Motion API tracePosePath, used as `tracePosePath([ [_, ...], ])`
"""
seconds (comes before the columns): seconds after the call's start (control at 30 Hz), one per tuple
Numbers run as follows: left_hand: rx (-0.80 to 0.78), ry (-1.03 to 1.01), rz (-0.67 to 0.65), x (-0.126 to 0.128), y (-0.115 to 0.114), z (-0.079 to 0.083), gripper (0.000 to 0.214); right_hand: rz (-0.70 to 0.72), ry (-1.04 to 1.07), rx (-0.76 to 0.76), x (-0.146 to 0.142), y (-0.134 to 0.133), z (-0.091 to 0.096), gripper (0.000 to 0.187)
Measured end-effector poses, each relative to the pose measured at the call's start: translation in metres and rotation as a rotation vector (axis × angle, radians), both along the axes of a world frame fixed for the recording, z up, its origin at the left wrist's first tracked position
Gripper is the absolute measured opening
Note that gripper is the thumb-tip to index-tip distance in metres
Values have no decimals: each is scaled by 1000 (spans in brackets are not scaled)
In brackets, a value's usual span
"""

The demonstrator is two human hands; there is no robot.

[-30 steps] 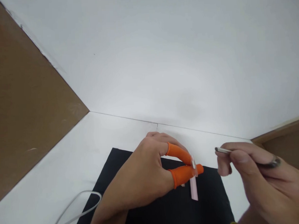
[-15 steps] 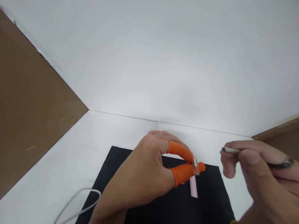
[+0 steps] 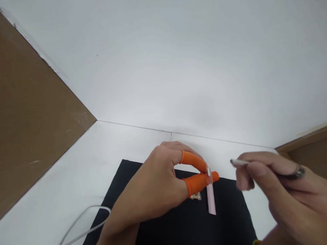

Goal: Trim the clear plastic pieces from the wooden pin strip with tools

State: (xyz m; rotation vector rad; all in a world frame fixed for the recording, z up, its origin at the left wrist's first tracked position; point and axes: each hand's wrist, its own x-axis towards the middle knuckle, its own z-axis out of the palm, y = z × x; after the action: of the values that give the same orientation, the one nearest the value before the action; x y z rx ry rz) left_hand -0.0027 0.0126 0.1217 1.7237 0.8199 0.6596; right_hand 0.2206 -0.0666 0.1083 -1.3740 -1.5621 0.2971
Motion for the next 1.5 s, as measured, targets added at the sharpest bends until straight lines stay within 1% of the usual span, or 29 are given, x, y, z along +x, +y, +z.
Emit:
tracePosePath([
  [0.07, 12, 10, 3, 0, 1, 0, 3, 129, -119, -33, -2, -5, 5, 15],
  [0.1, 17, 13, 5, 0, 1, 0, 2, 164, -148, -32, -3, -6, 6, 15],
  [0.13, 19, 13, 8, 0, 1, -1, 2, 156, -138, -12, -6, -6, 6, 14],
  [0.17, 17, 8, 9, 0, 1, -1, 1, 110, -86, 22, -9, -6, 4, 13],
  [0.27, -4, -16, 10, -1, -1, -2, 1, -135, 182, 165, -18, 0, -4, 10],
  [0.3, -15, -20, 12, -1, -2, -2, 2, -198, 255, 203, -20, 1, -7, 10],
  [0.33, -26, -21, 14, -1, -2, -2, 2, -226, 279, 215, -20, 3, -7, 10],
  [0.37, -33, -19, 16, -1, -2, -2, 3, -212, 244, 196, -18, 3, -7, 11],
  [0.4, -34, -19, 17, -1, -2, -1, 3, -153, 162, 147, -16, 2, -5, 11],
  [0.47, -16, -21, 14, -2, -1, 0, 2, 38, -44, 27, -11, -1, 2, 13],
  [0.5, -3, -22, 13, -2, -1, 1, 2, 117, -113, -8, -9, -3, 4, 13],
  [0.53, 7, -22, 14, -2, -1, 1, 2, 146, -145, -21, -8, -5, 6, 13],
  [0.57, 7, -22, 15, -2, -1, 2, 3, 107, -137, -12, -8, -7, 7, 12],
  [0.67, -28, -26, 15, -3, -2, 3, 5, -164, 6, 68, -12, -8, 1, 12],
  [0.7, -40, -29, 13, -3, -2, 3, 6, -219, 77, 108, -14, -7, -2, 13],
  [0.77, -60, -34, 11, -3, -2, 2, 7, -249, 208, 199, -16, -3, -7, 17],
  [0.8, -67, -36, 14, -3, -2, 2, 8, -249, 235, 227, -17, -2, -7, 18],
  [0.87, -72, -35, 20, -3, -1, 1, 9, -229, 174, 194, -17, -1, -5, 18],
  [0.9, -66, -32, 22, -3, -1, 1, 9, -184, 105, 154, -16, -3, -3, 17],
  [0.97, -39, -20, 19, -3, 1, 1, 7, -43, -19, 74, -15, -6, 1, 16],
  [1.0, -25, -15, 15, -3, 1, 0, 5, 6, -46, 61, -16, -7, 1, 17],
  [1.03, -15, -14, 14, -3, 1, 0, 4, 18, -41, 75, -16, -7, 1, 19],
  [1.07, -12, -16, 12, -4, 1, 0, 4, -12, -8, 109, -18, -6, -1, 20],
  [1.17, -40, -28, 6, -6, -1, -1, 10, -180, 160, 224, -22, -1, -9, 21],
  [1.23, -52, -32, 12, -7, -1, -1, 14, -228, 221, 246, -23, 0, -11, 22],
  [1.27, -51, -32, 15, -7, -1, -1, 14, -218, 198, 230, -23, 0, -10, 22],
  [1.37, -35, -25, 10, -5, 1, 1, 6, -29, 12, 133, -19, -4, -1, 24],
  [1.43, -23, -20, 10, -4, 2, 2, 4, 54, -40, 117, -17, -6, 2, 23],
  [1.5, -23, -22, 12, -4, 2, 1, 2, -8, 10, 168, -17, -4, -1, 25],
])
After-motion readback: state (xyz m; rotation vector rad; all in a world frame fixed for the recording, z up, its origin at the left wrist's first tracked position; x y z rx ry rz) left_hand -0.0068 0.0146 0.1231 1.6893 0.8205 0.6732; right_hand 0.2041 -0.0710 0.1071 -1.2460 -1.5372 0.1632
